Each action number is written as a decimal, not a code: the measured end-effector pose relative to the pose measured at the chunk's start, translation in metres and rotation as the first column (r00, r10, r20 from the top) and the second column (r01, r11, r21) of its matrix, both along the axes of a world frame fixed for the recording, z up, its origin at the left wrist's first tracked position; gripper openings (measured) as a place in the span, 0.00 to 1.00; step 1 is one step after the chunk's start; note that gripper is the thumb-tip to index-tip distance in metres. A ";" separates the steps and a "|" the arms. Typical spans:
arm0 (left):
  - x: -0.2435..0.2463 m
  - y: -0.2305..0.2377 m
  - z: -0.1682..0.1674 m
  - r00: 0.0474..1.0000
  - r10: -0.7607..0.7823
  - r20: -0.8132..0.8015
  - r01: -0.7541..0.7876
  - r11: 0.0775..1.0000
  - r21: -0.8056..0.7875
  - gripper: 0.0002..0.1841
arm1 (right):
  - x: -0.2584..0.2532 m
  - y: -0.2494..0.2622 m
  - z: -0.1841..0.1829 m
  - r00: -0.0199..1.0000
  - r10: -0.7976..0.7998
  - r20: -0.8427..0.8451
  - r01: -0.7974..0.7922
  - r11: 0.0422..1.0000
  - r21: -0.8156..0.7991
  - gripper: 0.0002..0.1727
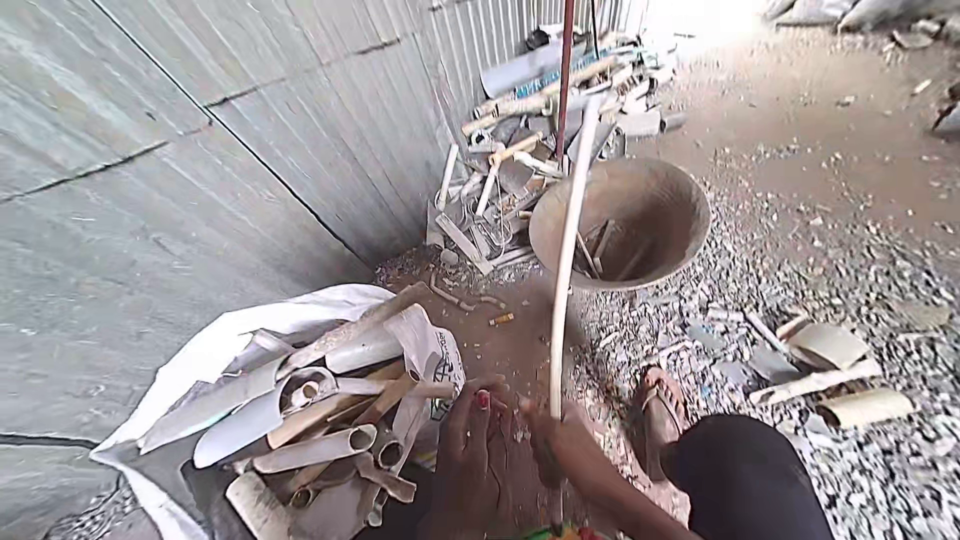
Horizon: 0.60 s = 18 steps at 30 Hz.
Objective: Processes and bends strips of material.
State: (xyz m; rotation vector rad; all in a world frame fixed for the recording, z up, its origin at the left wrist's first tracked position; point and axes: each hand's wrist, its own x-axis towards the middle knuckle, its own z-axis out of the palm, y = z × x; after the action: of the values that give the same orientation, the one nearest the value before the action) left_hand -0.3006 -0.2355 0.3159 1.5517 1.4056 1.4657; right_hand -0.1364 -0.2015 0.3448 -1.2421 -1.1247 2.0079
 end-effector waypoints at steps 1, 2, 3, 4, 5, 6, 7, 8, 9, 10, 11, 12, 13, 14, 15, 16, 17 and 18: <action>-0.002 0.003 0.014 1.000 -0.003 0.024 0.003 1.000 0.004 0.25 | -0.001 -0.005 -0.007 0.999 0.042 0.025 -0.043 0.999 0.025 0.20; -0.002 0.006 0.029 0.999 -0.013 0.044 0.013 1.000 0.010 0.29 | 0.000 -0.010 -0.015 0.993 0.096 0.074 -0.102 0.992 0.081 0.19; -0.001 0.008 0.044 0.997 -0.029 0.070 0.027 0.999 0.020 0.34 | 0.001 -0.014 -0.025 0.980 0.140 0.142 -0.161 0.974 0.157 0.19; 0.000 0.011 0.060 0.991 -0.053 0.120 0.049 0.998 0.037 0.36 | 0.001 -0.017 -0.035 0.960 0.170 0.223 -0.224 0.943 0.246 0.20; 0.002 0.014 0.075 0.976 -0.085 0.201 0.072 0.995 0.069 0.36 | 0.002 -0.020 -0.041 0.929 0.186 0.319 -0.288 0.905 0.312 0.21; 0.004 0.017 0.090 0.946 -0.110 0.305 0.079 0.991 0.111 0.33 | 0.002 -0.021 -0.045 0.884 0.205 0.420 -0.362 0.868 0.339 0.23; 0.008 0.020 0.103 0.901 -0.125 0.416 0.061 0.985 0.163 0.27 | 0.003 -0.022 -0.049 0.828 0.238 0.508 -0.441 0.836 0.327 0.22; 0.013 0.022 0.115 0.844 -0.139 0.517 0.031 0.977 0.212 0.21 | 0.004 -0.022 -0.052 0.767 0.266 0.583 -0.504 0.812 0.293 0.21; 0.019 0.022 0.125 0.793 -0.167 0.586 0.012 0.966 0.258 0.22 | 0.006 -0.022 -0.053 0.707 0.295 0.643 -0.553 0.797 0.243 0.20; 0.024 0.022 0.133 0.750 -0.215 0.625 0.022 0.953 0.301 0.24 | 0.008 -0.020 -0.053 0.644 0.325 0.692 -0.597 0.779 0.190 0.20; 0.029 0.020 0.138 0.711 -0.265 0.651 0.039 0.940 0.339 0.26 | 0.009 -0.017 -0.051 0.580 0.353 0.734 -0.636 0.759 0.138 0.21; 0.034 0.017 0.140 0.687 -0.312 0.656 0.067 0.926 0.371 0.27 | 0.009 -0.014 -0.050 0.530 0.368 0.764 -0.658 0.747 0.096 0.22; 0.039 0.013 0.137 0.677 -0.364 0.639 0.112 0.910 0.399 0.27 | 0.011 -0.012 -0.048 0.498 0.367 0.786 -0.665 0.743 0.074 0.22; 0.044 0.009 0.133 0.670 -0.401 0.625 0.148 0.897 0.417 0.27 | 0.013 -0.009 -0.047 0.475 0.365 0.801 -0.667 0.743 0.058 0.22; 0.048 0.004 0.128 0.663 -0.423 0.618 0.174 0.890 0.422 0.27 | 0.015 -0.007 -0.046 0.460 0.366 0.809 -0.668 0.743 0.043 0.21; 0.051 -0.001 0.123 0.649 -0.438 0.622 0.191 0.885 0.425 0.26 | 0.017 -0.005 -0.047 0.448 0.361 0.818 -0.667 0.744 0.036 0.22; 0.053 -0.007 0.119 0.632 -0.446 0.634 0.204 0.885 0.419 0.27 | 0.020 -0.004 -0.051 0.446 0.344 0.826 -0.665 0.745 0.049 0.22; 0.054 -0.013 0.117 0.613 -0.450 0.650 0.218 0.886 0.408 0.27 | 0.024 -0.002 -0.060 0.455 0.309 0.835 -0.662 0.744 0.086 0.21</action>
State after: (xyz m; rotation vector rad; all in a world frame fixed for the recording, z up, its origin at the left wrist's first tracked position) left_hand -0.2471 -0.2486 0.4332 1.0670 0.3950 1.8027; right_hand -0.1126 -0.2036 0.2851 -1.7474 -2.4717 1.3550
